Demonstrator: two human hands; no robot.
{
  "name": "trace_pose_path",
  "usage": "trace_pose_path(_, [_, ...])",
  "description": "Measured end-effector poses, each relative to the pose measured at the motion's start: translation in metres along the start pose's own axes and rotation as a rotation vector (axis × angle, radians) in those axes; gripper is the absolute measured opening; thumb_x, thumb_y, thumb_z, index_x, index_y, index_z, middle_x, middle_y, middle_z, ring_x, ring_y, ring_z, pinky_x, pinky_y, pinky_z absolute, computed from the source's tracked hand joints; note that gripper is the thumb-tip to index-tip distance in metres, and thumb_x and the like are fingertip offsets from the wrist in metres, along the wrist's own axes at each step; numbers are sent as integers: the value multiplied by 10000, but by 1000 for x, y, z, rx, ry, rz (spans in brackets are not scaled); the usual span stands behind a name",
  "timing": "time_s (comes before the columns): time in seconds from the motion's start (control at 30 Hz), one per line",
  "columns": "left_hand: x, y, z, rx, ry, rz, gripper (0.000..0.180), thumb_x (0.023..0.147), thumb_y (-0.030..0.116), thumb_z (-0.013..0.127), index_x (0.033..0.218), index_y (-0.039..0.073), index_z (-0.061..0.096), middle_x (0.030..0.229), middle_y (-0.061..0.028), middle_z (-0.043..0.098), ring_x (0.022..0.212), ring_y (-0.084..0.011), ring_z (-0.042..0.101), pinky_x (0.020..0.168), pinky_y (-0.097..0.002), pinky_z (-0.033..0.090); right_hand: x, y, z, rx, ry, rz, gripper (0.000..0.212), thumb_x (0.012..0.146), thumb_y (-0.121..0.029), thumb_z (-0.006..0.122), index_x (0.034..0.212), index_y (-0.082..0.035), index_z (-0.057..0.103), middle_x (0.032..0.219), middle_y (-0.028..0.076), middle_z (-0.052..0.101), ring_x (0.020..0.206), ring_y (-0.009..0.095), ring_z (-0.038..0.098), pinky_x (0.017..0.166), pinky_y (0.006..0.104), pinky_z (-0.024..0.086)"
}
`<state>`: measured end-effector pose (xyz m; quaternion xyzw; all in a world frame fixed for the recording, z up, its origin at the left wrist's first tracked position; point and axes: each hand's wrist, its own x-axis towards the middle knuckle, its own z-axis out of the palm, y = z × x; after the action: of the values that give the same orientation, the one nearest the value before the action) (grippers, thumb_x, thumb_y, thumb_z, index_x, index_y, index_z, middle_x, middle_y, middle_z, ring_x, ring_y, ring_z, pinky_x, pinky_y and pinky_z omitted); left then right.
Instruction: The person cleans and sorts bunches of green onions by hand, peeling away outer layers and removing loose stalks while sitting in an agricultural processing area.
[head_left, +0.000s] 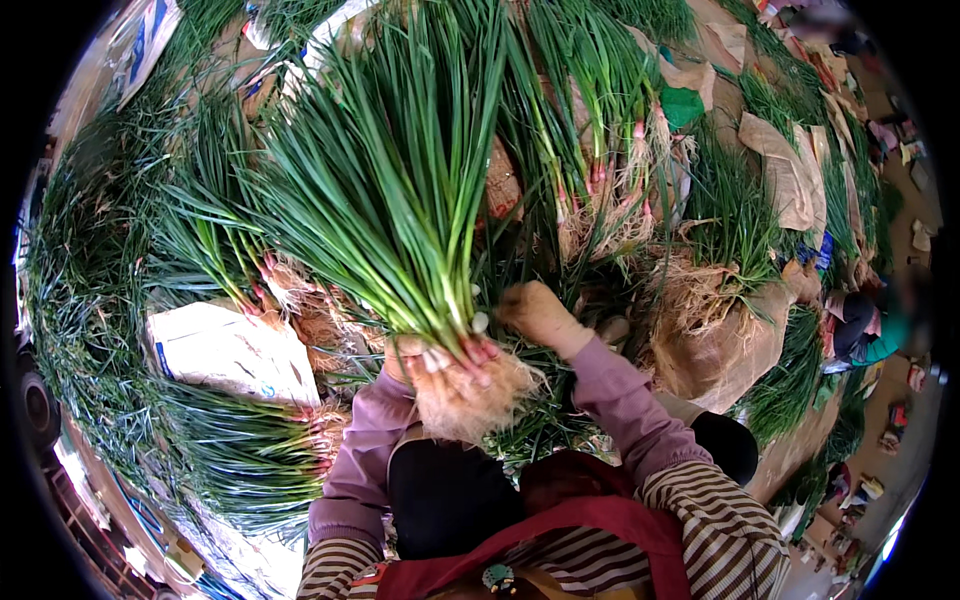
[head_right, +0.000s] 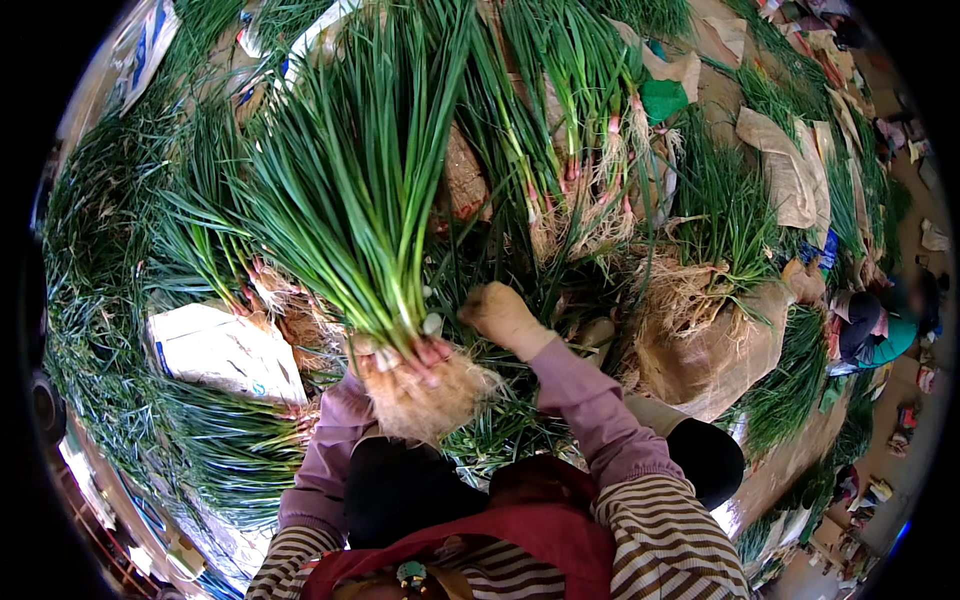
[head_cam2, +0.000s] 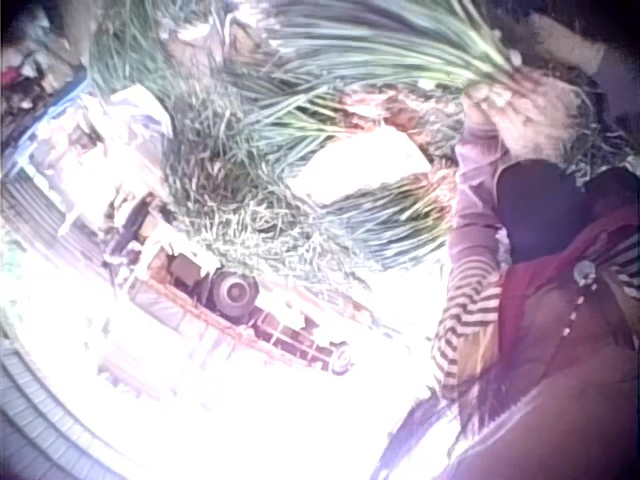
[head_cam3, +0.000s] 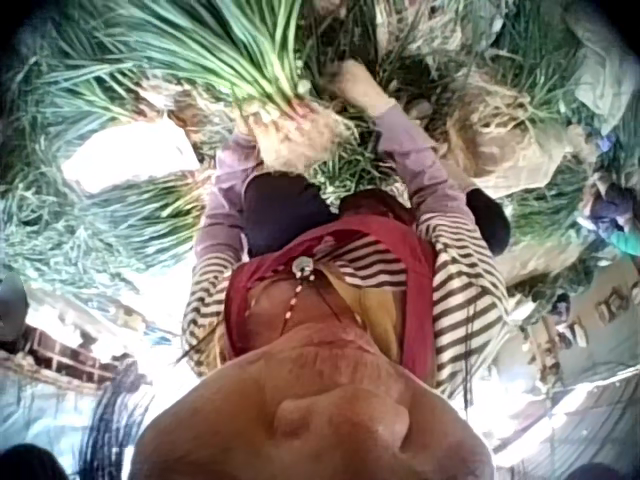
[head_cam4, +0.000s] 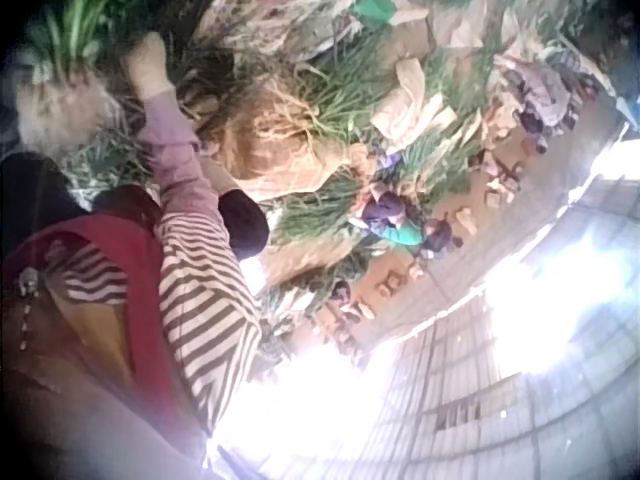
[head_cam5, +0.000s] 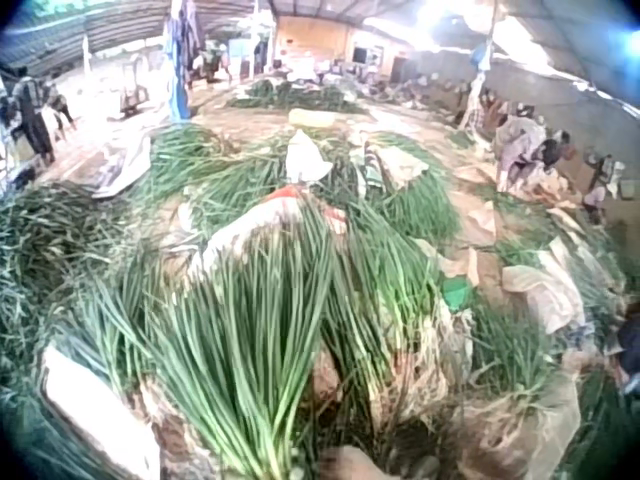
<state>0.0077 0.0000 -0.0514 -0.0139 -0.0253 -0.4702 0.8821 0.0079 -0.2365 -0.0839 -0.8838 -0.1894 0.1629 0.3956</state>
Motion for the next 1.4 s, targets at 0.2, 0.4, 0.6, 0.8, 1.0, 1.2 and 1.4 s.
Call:
trace_pose_path(0.2, [4,-8,32,118,235,168,740,666,162,626,1311,-58,339,1142,-244,513,1035,-478,530,813,-602,502,36,42,-119,113,575,662,324,910,-298,524,1001,-10,641,732,137,643,626,233,603,608,361,493])
trace_pose_path(0.4, [0,-6,21,219,225,161,755,657,184,611,1316,-72,347,1204,-293,505,1084,-445,519,872,-545,481,58,83,-133,-506,392,446,214,820,-228,589,865,-25,644,791,184,645,714,351,616,651,425,489])
trace_pose_path(0.6, [-2,-6,2,234,177,89,748,710,276,665,1299,-80,373,1203,-327,448,1090,-462,506,917,-578,432,0,-64,-69,-77,319,8,164,796,-197,654,721,-66,591,676,88,582,572,255,570,521,346,463])
trace_pose_path(0.8, [6,-6,19,288,188,133,793,741,341,622,1333,-92,320,1014,-274,602,1061,-457,530,1004,-522,330,9,-57,-53,470,137,384,479,868,-469,575,880,8,625,589,52,483,510,130,440,496,297,382])
trace_pose_path(1.0, [4,-2,9,398,99,99,711,799,392,575,1272,-105,391,986,-282,616,1063,-430,535,976,-497,351,42,-65,-51,1143,167,393,237,824,-223,695,852,-1,616,672,-12,497,590,66,402,534,234,346])
trace_pose_path(1.2, [1,-9,-9,385,97,121,646,778,409,560,1113,-141,507,973,-288,619,1043,-425,544,984,-477,364,36,-63,-35,893,241,426,231,823,-193,699,749,2,601,612,-23,494,571,46,381,514,234,327])
trace_pose_path(1.4, [2,-6,13,271,204,92,717,730,348,601,1201,-159,417,965,-297,606,1036,-441,543,969,-498,391,30,-74,-27,1133,264,457,229,850,-221,672,873,4,634,648,-28,538,567,34,402,497,214,326])
